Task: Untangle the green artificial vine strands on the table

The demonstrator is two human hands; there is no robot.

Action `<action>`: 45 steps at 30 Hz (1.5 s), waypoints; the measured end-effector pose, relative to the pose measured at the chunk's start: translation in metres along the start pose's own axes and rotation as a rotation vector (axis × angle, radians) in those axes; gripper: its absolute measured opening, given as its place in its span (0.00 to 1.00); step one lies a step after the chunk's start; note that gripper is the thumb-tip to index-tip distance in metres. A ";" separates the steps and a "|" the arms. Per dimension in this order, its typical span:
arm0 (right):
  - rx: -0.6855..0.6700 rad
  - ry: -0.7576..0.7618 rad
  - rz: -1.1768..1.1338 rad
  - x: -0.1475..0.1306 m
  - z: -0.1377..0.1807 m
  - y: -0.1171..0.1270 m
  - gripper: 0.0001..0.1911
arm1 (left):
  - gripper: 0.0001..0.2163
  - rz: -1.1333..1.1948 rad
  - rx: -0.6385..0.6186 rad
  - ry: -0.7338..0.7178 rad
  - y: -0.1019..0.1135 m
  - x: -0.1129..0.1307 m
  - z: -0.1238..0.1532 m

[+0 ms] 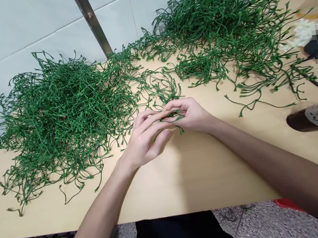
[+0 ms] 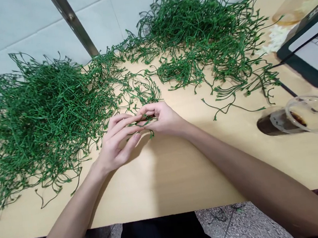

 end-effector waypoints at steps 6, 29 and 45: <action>-0.036 -0.030 -0.025 0.000 0.001 -0.002 0.13 | 0.14 -0.075 0.039 0.010 0.001 -0.004 0.002; 0.000 -0.045 -0.001 -0.001 0.001 -0.001 0.19 | 0.21 0.331 0.080 0.288 0.002 0.003 0.000; -0.050 -0.048 -0.070 0.007 0.001 0.001 0.27 | 0.18 0.469 0.023 0.340 0.002 0.001 0.004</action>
Point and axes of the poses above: each hand's wrist, its own z-axis away from the middle knuckle, its own y-axis out of the back of the hand, x = y × z, the point moved 1 cm from there along -z, towards the middle knuckle, and after that the axes turned 2 degrees about z, right-handed, at the moved point
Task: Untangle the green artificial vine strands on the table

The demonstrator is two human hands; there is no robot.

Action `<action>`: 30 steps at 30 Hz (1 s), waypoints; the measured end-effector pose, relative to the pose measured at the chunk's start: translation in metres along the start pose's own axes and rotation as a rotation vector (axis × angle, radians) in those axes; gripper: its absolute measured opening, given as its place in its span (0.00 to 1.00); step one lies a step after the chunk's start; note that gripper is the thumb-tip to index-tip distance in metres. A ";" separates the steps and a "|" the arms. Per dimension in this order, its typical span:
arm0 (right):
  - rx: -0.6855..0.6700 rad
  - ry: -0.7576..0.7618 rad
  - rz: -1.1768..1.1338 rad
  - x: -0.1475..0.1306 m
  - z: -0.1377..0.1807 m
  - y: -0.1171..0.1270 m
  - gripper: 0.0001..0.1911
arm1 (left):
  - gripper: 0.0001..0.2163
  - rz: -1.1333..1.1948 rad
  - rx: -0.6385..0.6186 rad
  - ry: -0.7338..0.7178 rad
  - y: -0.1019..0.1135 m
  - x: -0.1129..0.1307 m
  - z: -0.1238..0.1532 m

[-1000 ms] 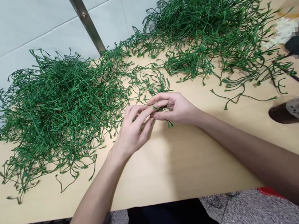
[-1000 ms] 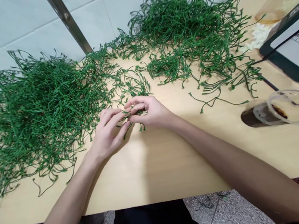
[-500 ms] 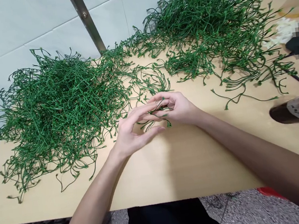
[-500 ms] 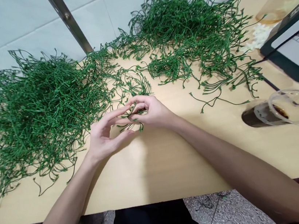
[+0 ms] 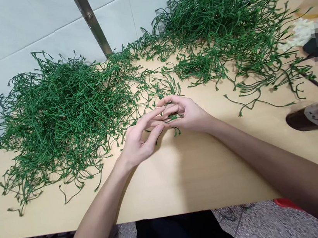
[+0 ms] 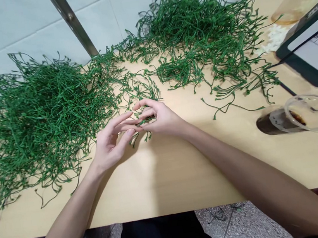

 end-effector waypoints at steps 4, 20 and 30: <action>0.021 0.023 0.047 -0.002 0.001 -0.001 0.27 | 0.18 -0.001 0.039 -0.006 0.000 -0.003 -0.001; 0.048 0.004 -0.015 -0.003 0.001 0.003 0.27 | 0.22 -0.421 0.245 -0.138 0.001 -0.009 0.002; 0.063 0.005 0.041 -0.003 0.001 -0.001 0.22 | 0.10 -0.439 0.251 0.071 0.004 -0.009 -0.003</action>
Point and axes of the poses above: each hand's wrist, its own z-axis away from the middle knuckle, its own y-axis out of the back of the hand, x = y × z, the point moved 1 cm from there along -z, towards the middle knuckle, and after that the axes turned 2 degrees about z, right-handed, at the moved point
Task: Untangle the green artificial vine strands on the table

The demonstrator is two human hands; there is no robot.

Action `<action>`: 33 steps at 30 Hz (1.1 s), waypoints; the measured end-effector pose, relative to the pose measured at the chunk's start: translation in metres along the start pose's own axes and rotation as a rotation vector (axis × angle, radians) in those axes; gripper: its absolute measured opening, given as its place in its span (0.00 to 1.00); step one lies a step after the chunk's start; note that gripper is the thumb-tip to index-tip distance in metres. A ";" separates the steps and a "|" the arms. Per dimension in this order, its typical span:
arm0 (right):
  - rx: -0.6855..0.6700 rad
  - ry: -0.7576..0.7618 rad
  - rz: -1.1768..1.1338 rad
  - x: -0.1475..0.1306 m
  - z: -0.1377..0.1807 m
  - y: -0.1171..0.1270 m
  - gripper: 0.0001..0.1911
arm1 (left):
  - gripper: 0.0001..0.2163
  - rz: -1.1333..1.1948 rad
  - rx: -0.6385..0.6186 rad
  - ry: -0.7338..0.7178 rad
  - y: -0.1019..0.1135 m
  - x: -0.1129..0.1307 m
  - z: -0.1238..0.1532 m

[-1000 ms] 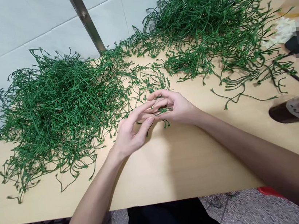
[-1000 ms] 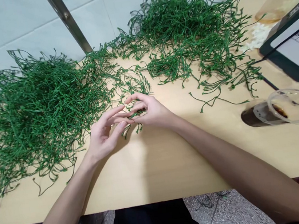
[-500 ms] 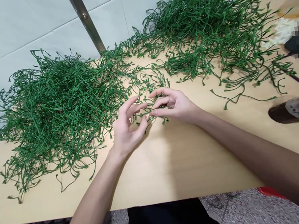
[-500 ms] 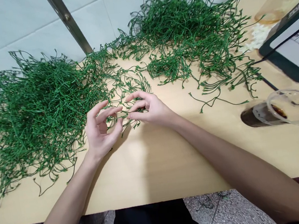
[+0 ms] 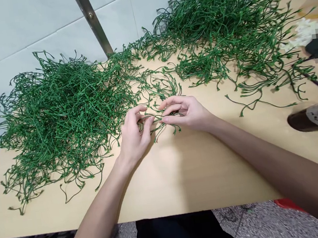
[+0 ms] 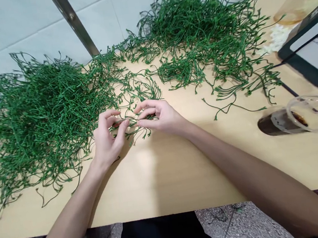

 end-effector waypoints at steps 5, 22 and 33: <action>0.008 0.040 0.046 -0.002 0.000 -0.001 0.19 | 0.03 -0.044 -0.063 -0.016 0.002 0.000 -0.002; 0.046 0.041 -0.001 -0.003 0.000 0.000 0.20 | 0.05 -0.078 -0.126 -0.150 0.000 0.006 -0.003; 0.059 0.099 0.043 0.001 -0.003 0.000 0.14 | 0.09 -0.148 0.330 0.078 0.013 -0.006 -0.007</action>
Point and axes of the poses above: each hand's wrist, its own z-axis away from the middle knuckle, its own y-axis out of the back of the hand, x = y × z, the point moved 1 cm from there along -z, towards the middle knuckle, and after that the axes turned 2 degrees about z, right-handed, at the moved point
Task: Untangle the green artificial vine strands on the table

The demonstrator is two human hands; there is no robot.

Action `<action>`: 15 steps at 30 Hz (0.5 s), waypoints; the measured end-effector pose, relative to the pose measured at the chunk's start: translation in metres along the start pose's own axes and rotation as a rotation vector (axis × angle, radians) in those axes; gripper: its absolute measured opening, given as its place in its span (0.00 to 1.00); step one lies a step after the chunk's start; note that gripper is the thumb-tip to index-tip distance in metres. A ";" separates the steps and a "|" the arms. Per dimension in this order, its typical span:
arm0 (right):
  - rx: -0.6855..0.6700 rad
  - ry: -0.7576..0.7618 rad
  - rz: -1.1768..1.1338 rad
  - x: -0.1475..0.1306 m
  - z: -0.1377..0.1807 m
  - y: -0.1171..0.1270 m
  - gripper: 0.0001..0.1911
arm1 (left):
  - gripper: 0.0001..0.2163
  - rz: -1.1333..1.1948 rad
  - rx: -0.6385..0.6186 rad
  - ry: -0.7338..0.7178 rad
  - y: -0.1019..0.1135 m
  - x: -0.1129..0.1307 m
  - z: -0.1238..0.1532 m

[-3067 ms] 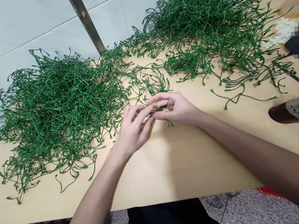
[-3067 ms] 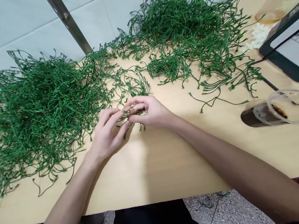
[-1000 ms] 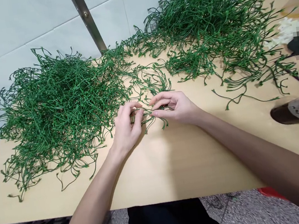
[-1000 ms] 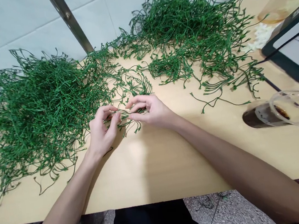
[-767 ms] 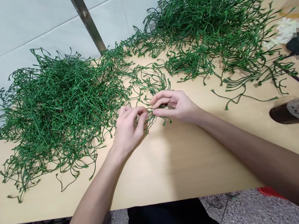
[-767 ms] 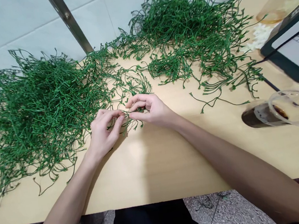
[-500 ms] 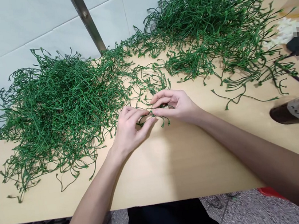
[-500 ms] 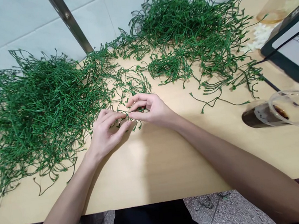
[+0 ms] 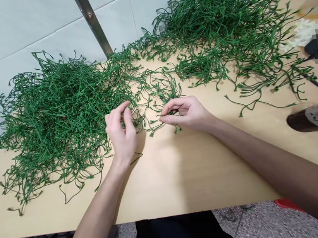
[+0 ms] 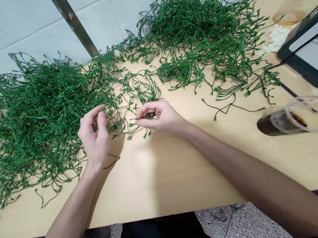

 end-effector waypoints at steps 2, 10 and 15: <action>-0.002 0.019 0.023 0.002 0.000 0.001 0.12 | 0.10 -0.010 0.060 0.027 0.000 -0.005 -0.002; -0.006 -0.022 0.042 -0.004 0.001 0.001 0.13 | 0.15 0.167 0.309 0.070 0.007 -0.023 -0.008; -0.020 0.026 0.009 -0.001 0.000 0.000 0.11 | 0.15 0.026 0.265 0.099 0.009 -0.026 -0.009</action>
Point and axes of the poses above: each hand's wrist, its own z-axis away from the middle knuckle, its own y-axis out of the back of the hand, x = y × z, the point moved 1 cm from there along -z, towards the middle knuckle, and after that the axes turned 2 degrees about z, right-handed, at the moved point
